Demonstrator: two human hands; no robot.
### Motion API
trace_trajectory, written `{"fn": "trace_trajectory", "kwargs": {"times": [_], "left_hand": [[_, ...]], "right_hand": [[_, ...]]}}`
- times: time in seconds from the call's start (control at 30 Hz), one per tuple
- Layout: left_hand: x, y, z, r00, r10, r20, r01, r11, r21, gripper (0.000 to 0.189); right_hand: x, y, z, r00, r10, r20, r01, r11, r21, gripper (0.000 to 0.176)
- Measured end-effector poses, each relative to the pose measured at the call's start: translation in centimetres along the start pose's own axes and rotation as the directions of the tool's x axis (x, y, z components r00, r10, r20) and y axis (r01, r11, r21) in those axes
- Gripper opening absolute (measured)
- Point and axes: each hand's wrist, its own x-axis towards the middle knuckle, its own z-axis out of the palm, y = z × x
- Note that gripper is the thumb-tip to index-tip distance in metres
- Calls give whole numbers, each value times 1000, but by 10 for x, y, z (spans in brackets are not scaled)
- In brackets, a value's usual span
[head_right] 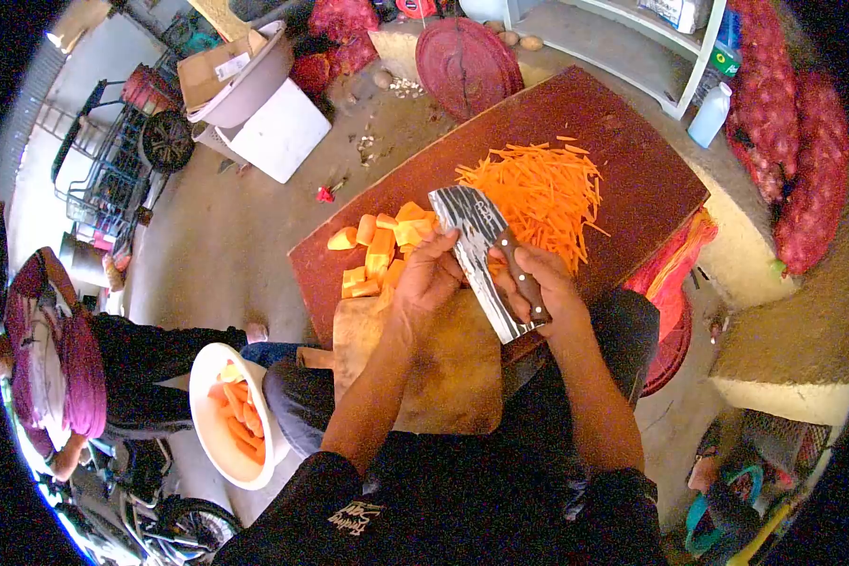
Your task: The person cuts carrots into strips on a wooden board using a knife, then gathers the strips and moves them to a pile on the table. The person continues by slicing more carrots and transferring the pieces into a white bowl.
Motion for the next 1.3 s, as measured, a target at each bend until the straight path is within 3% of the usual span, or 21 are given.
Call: {"fn": "trace_trajectory", "kwargs": {"times": [0.2, 0.3, 0.4, 0.43, 0.5, 0.57, 0.6, 0.7, 0.8, 0.83, 0.93, 0.97, 1.1, 1.3], "left_hand": [[3, -6, -6, 998, 12, -56, -13, 1000, -24, 27], [7, 1, -14, 1000, 15, -21, -14, 998, 54, 3], [5, 6, -9, 994, 59, -97, -44, 988, 151, 8], [5, 4, -5, 985, 156, -79, -112, 911, 398, 10], [4, -3, 3, 948, 316, 28, -214, 572, 792, 14], [2, -3, 6, 889, 416, 194, -341, 318, 884, 17], [-1, 0, 11, 850, 445, 283, -393, 178, 902, 18], [-11, 13, 23, 840, 484, 246, -323, 80, 943, 21], [-4, 44, 7, 655, 471, 590, -432, -408, 805, 29], [-1, 52, -4, 696, 440, 567, -336, -499, 799, 41], [-5, 71, -29, 770, 374, 517, -98, -731, 675, 46], [-3, 77, -41, 842, 320, 435, -72, -732, 678, 49], [-6, 84, -59, 834, 256, 488, -159, -736, 658, 45], [-17, 79, -69, 780, 345, 522, -203, -650, 732, 39]], "right_hand": [[-1, -7, 0, 999, -38, 6, 38, 999, 21, 44], [1, -9, -4, 993, -102, -60, 99, 994, -53, 42], [1, -12, 0, 968, -151, -201, 148, 988, -33, 41], [0, -13, -1, 967, -159, -197, 156, 987, -33, 40], [-1, -13, -2, 969, -173, -174, 161, 984, -82, 40], [-1, -15, 0, 972, -177, -152, 160, 980, -118, 40], [-1, -16, 5, 974, -175, -143, 157, 979, -131, 40], [-1, -15, 9, 975, -172, -141, 150, 977, -153, 40], [0, -15, 14, 976, -172, -137, 151, 977, -152, 31], [-1, -15, 16, 975, -174, -135, 154, 977, -149, 26], [1, -12, 13, 975, -186, -123, 158, 965, -207, 25], [1, -10, 10, 976, -184, -119, 153, 962, -227, 27], [2, -8, 7, 981, -163, -108, 132, 959, -251, 31], [5, -4, 10, 980, -161, -113, 123, 950, -286, 30]]}}
